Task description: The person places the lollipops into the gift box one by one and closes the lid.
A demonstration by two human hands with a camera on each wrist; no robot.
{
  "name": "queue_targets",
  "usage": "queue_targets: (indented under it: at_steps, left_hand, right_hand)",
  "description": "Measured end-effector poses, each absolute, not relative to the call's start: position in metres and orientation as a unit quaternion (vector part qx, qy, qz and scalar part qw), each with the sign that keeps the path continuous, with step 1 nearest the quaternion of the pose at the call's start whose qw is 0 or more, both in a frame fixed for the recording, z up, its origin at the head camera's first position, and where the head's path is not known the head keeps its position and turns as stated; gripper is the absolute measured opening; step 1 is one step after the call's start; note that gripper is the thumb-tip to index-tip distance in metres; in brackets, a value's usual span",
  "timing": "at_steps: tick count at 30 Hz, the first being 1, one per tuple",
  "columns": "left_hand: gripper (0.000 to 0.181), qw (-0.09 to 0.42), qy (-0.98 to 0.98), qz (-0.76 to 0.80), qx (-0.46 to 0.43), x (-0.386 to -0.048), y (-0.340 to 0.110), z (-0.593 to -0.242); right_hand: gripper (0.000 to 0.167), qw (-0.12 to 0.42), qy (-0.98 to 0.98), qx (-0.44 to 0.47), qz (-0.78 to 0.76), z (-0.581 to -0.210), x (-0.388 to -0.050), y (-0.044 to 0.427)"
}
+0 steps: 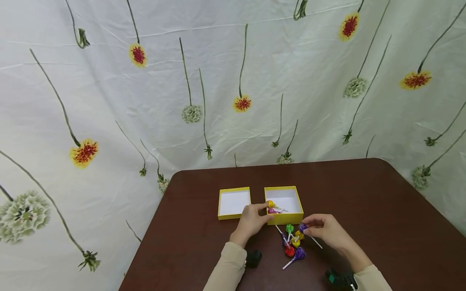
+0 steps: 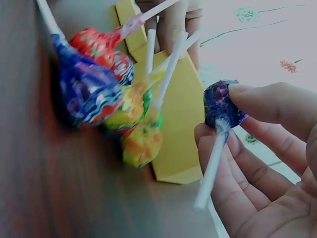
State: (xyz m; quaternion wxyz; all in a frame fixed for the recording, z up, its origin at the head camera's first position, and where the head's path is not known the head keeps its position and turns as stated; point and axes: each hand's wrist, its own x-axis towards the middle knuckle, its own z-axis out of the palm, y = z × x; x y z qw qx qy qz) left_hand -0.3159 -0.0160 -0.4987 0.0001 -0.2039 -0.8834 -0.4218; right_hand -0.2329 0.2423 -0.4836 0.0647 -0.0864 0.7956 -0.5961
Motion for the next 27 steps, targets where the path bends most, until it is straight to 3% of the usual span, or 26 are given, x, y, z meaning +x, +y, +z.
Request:
queue_targets:
  at_steps: [12, 27]
  left_hand:
    - [0.050, 0.006, -0.885, -0.418, -0.206, -0.316, -0.015, -0.498]
    - [0.047, 0.012, -0.887, -0.413, -0.206, -0.315, -0.015, -0.497]
  right_hand:
    - [0.038, 0.084, 0.784, -0.105, -0.606, -0.468, -0.248, 0.234]
    - [0.040, 0.057, 0.778, -0.116, -0.614, -0.457, -0.270, 0.224]
